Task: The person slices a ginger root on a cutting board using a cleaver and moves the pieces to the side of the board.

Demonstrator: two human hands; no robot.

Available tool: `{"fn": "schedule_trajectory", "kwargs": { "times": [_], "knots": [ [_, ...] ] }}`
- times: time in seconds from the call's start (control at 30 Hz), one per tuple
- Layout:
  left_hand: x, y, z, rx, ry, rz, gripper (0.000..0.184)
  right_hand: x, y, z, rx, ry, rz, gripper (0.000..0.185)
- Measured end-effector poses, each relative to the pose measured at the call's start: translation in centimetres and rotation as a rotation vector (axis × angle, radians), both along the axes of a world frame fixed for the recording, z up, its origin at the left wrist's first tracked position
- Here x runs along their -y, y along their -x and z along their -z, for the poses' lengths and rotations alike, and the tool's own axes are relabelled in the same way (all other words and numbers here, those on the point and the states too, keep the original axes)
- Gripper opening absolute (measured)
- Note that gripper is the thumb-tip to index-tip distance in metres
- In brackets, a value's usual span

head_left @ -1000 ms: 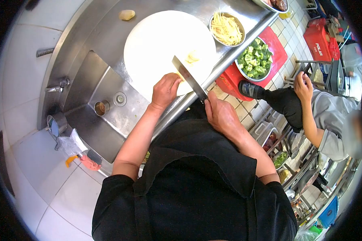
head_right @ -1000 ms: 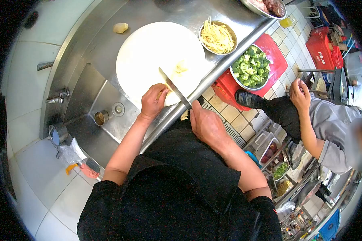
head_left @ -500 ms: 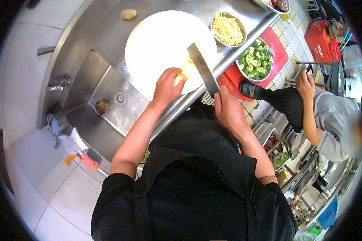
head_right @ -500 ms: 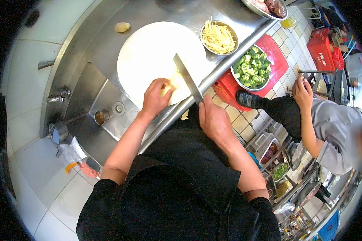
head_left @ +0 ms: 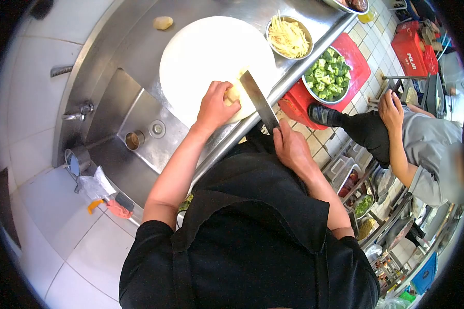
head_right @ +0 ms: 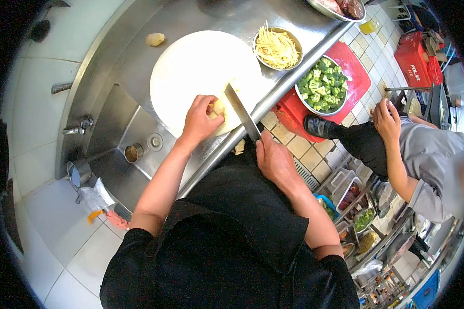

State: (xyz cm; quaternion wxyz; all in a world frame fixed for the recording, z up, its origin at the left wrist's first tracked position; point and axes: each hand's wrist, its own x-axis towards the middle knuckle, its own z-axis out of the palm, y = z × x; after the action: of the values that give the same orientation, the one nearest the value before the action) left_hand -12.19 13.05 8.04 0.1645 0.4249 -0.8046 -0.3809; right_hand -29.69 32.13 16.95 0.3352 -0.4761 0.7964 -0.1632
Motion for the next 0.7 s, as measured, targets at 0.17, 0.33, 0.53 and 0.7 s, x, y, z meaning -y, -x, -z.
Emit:
{"fn": "schedule_trajectory", "kwargs": {
  "times": [0.17, 0.33, 0.53, 0.7],
  "knots": [
    [0.0, -1.2, 0.5, -0.175, -0.157, -0.115, 0.044, -0.5, 0.2, 0.0, 0.007, 0.007, -0.049, 0.019],
    [-1.2, -1.9, 1.3, -0.210, -0.095, -0.133, 0.043, -0.4, -0.2, -0.2, 0.024, 0.009, -0.103, 0.018],
    [-2.1, -1.9, 1.5, -0.200, -0.035, -0.128, 0.046, -0.2, -0.6, 0.0, -0.011, 0.062, -0.155, 0.017],
    [-2.4, -2.1, 1.9, -0.215, 0.089, -0.085, 0.042, -0.4, -0.7, 0.4, -0.007, 0.067, -0.170, 0.018]
  ]
}}
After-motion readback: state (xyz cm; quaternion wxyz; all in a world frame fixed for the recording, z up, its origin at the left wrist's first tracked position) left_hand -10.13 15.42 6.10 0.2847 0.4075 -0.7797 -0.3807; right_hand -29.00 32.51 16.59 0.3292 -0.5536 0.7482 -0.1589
